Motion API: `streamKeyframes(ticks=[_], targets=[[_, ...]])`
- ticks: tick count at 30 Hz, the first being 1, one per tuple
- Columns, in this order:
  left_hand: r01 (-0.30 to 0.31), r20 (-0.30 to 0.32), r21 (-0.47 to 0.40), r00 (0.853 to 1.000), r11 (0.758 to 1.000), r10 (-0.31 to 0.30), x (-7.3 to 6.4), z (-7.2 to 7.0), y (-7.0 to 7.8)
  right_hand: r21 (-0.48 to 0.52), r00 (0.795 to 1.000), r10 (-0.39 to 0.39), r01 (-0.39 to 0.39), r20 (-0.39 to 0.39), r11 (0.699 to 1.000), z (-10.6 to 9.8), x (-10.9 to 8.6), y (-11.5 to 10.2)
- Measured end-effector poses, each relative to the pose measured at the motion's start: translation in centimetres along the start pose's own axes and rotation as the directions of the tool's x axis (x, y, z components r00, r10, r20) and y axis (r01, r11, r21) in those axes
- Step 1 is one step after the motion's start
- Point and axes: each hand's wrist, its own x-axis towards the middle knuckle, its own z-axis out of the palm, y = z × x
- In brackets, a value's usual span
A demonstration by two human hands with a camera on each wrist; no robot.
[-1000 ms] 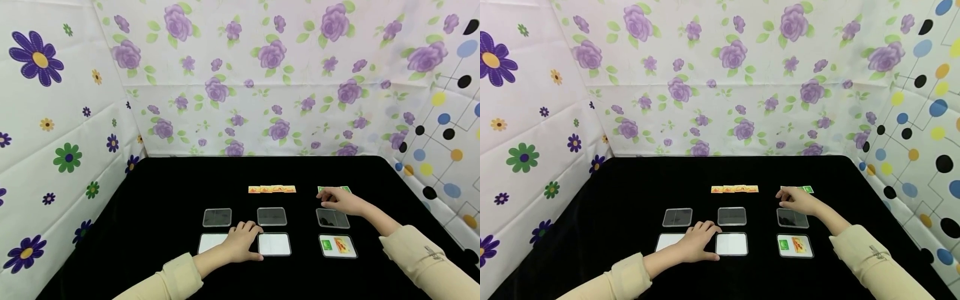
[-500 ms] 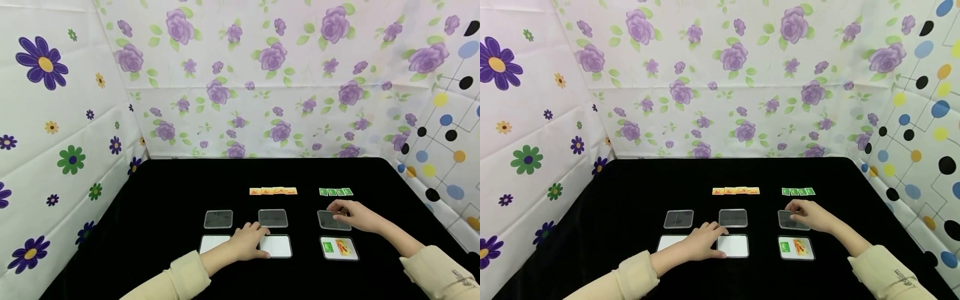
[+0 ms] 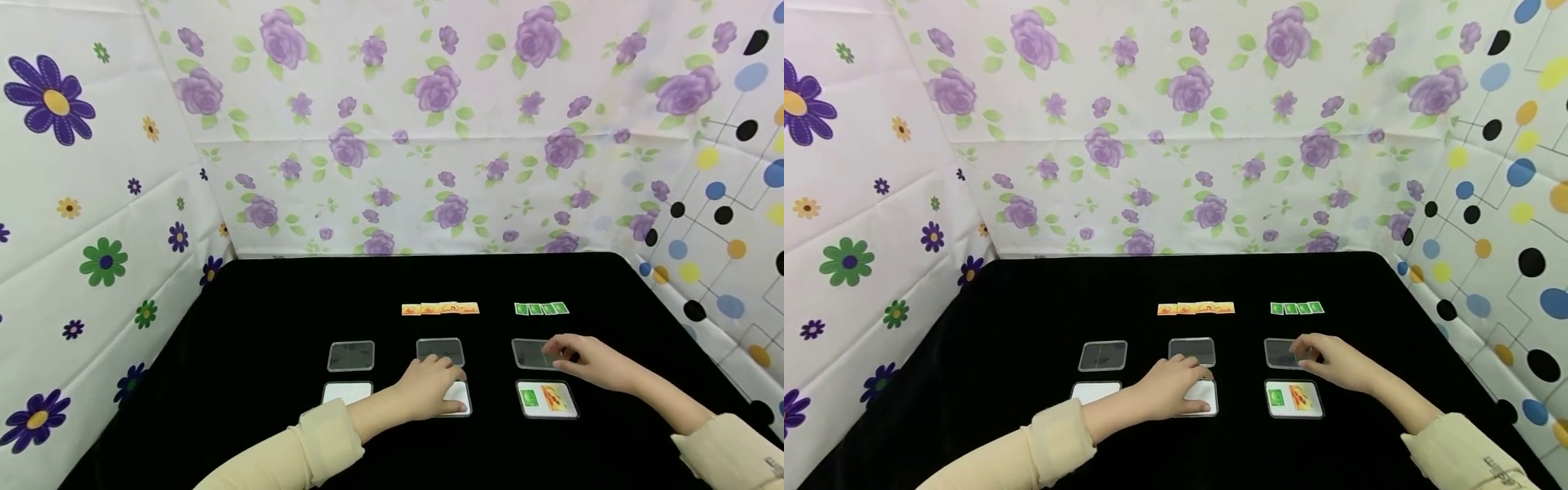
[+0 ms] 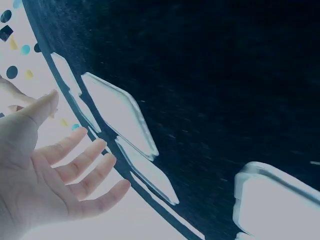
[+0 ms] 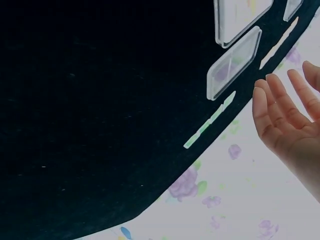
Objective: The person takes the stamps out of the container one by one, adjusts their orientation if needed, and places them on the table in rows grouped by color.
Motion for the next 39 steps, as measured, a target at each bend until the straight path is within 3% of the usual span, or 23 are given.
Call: streamKeyframes(ticks=[6,11,15,19,24,34,39], targets=[[-0.032,-0.003,0.046,0.999,0.998,0.033,1.7,-0.1,1.7,-0.039,1.000,-0.004,0.003,-0.003,0.999,1.0,-0.7,0.1],[-0.049,0.006,0.090,0.999,0.995,0.049,2.8,0.0,3.5,-0.089,0.998,0.064,-0.063,0.008,0.994,1.5,-1.2,0.0],[-0.060,-0.027,0.102,0.998,0.993,0.063,3.7,-0.1,4.5,-0.090,0.993,0.116,-0.115,0.007,0.989,1.7,-1.7,0.3],[-0.084,-0.064,0.074,0.994,0.994,0.089,5.0,-0.2,4.9,-0.053,0.987,0.162,-0.161,0.009,0.986,1.8,-2.2,0.7],[-0.102,-0.072,0.046,0.992,0.994,0.105,6.4,0.2,4.8,-0.068,0.987,0.162,-0.161,0.000,0.985,2.2,-2.6,0.9],[-0.075,-0.050,0.033,0.996,0.997,0.077,8.3,0.9,5.6,-0.114,0.969,0.246,-0.244,0.004,0.963,2.9,-3.5,0.9],[-0.033,-0.039,-0.002,0.999,0.999,0.033,9.0,1.1,5.7,-0.128,0.962,0.273,-0.268,0.016,0.955,3.2,-3.6,1.1]])
